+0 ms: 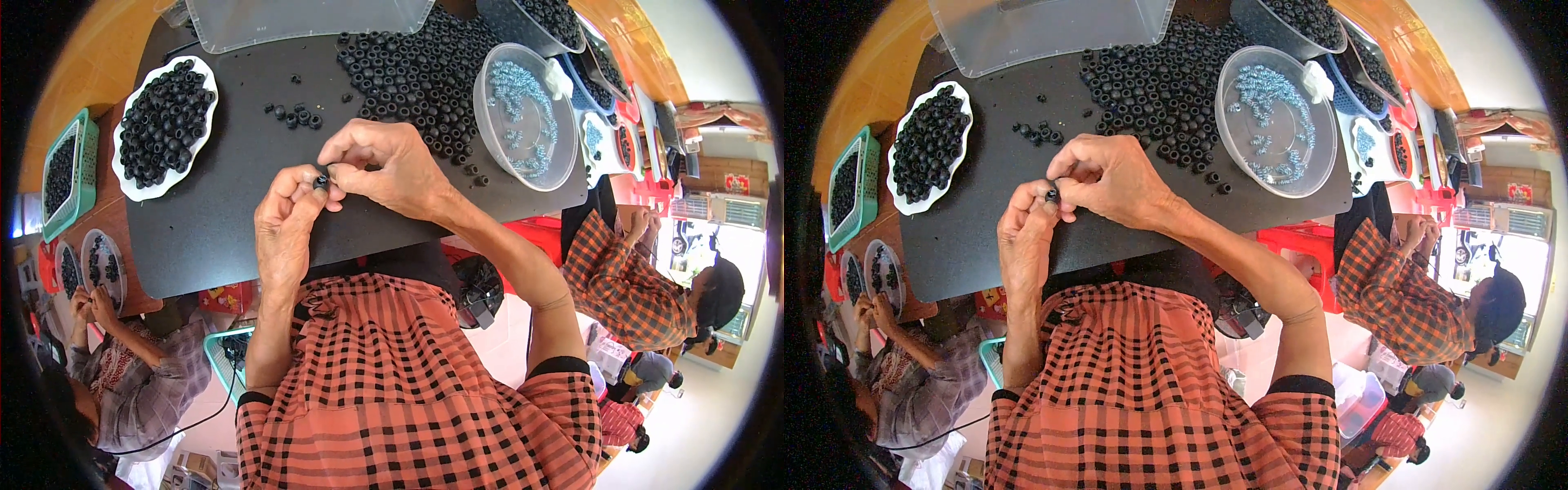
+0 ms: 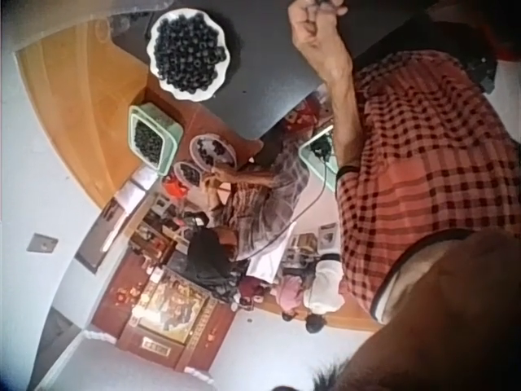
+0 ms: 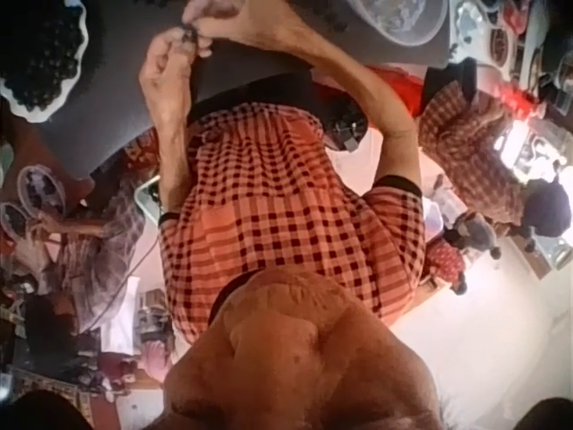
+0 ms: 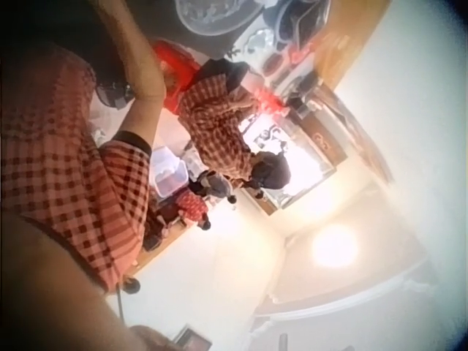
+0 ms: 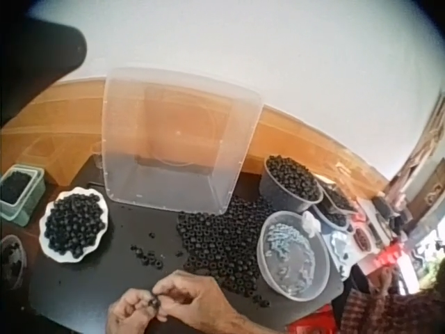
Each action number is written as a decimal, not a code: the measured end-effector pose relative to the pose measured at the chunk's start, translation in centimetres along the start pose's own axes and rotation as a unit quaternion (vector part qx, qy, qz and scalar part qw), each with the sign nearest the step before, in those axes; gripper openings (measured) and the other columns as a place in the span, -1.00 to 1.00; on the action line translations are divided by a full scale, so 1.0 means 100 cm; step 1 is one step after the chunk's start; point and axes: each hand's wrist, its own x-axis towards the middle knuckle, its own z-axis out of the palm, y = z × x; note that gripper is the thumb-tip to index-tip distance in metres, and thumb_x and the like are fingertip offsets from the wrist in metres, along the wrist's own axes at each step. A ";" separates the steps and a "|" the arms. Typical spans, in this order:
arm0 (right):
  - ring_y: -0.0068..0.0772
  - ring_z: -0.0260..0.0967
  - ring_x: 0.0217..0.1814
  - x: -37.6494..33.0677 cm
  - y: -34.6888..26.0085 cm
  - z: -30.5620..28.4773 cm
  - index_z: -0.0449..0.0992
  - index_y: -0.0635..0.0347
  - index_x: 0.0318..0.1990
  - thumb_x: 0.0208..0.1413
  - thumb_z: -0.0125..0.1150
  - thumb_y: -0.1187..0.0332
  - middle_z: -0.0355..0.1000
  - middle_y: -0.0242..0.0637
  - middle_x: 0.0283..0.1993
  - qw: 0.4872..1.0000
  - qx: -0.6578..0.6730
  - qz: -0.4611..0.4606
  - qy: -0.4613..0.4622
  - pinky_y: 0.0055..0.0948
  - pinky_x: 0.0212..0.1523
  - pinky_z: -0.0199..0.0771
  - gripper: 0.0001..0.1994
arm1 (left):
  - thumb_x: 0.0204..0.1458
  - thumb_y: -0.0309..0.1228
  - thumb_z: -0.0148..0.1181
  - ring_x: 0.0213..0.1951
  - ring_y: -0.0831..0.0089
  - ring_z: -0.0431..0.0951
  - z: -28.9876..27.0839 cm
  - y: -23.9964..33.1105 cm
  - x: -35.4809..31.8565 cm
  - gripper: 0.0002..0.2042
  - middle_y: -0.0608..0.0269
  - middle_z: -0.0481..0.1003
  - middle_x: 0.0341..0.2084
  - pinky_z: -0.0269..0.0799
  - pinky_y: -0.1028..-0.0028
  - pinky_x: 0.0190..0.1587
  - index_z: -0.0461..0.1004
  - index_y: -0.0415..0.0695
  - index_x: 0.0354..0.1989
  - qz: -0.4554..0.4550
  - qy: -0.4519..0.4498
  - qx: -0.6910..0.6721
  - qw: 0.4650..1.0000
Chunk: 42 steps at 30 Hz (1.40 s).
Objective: The person picks up metal springs from a tray and inserts them into small black rubber rings by hand.
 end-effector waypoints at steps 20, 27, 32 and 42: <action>-0.61 0.45 -0.37 -0.006 0.004 -0.003 0.57 0.29 -0.24 -0.01 0.12 0.61 0.45 -0.28 -0.25 0.990 -0.046 -0.131 0.002 -0.63 -0.34 0.45 -0.82 | 0.16 -0.55 0.01 -0.33 0.56 0.50 0.005 0.001 0.004 -0.87 0.28 0.49 -0.38 0.43 0.55 -0.18 0.43 -0.28 -0.16 0.000 0.019 0.044 0.999; -0.65 0.43 -0.35 -0.009 0.009 -0.005 0.54 0.33 -0.22 0.03 0.13 0.62 0.43 -0.31 -0.21 0.995 -0.013 -0.080 0.051 -0.67 -0.35 0.43 -0.84 | 0.16 -0.53 0.02 -0.33 0.55 0.50 0.006 0.002 0.004 -0.88 0.22 0.51 -0.36 0.43 0.53 -0.17 0.41 -0.27 -0.17 -0.004 0.015 0.050 0.999; -0.65 0.41 -0.37 -0.010 0.014 -0.004 0.54 0.34 -0.23 0.06 0.15 0.60 0.47 -0.29 -0.22 0.997 0.036 -0.058 0.039 -0.67 -0.36 0.42 -0.87 | 0.16 -0.55 0.01 -0.32 0.55 0.51 0.004 0.001 0.004 -0.88 0.21 0.51 -0.36 0.44 0.53 -0.17 0.41 -0.27 -0.17 0.004 0.006 0.057 0.998; -0.59 0.43 -0.36 -0.006 0.007 -0.005 0.59 0.26 -0.25 -0.02 0.20 0.57 0.50 -0.28 -0.27 0.992 -0.045 -0.118 0.011 -0.59 -0.36 0.46 -0.85 | 0.13 -0.59 0.02 -0.31 0.60 0.49 0.006 0.002 0.003 -0.85 0.33 0.47 -0.38 0.44 0.57 -0.17 0.44 -0.28 -0.15 0.005 0.005 0.086 0.996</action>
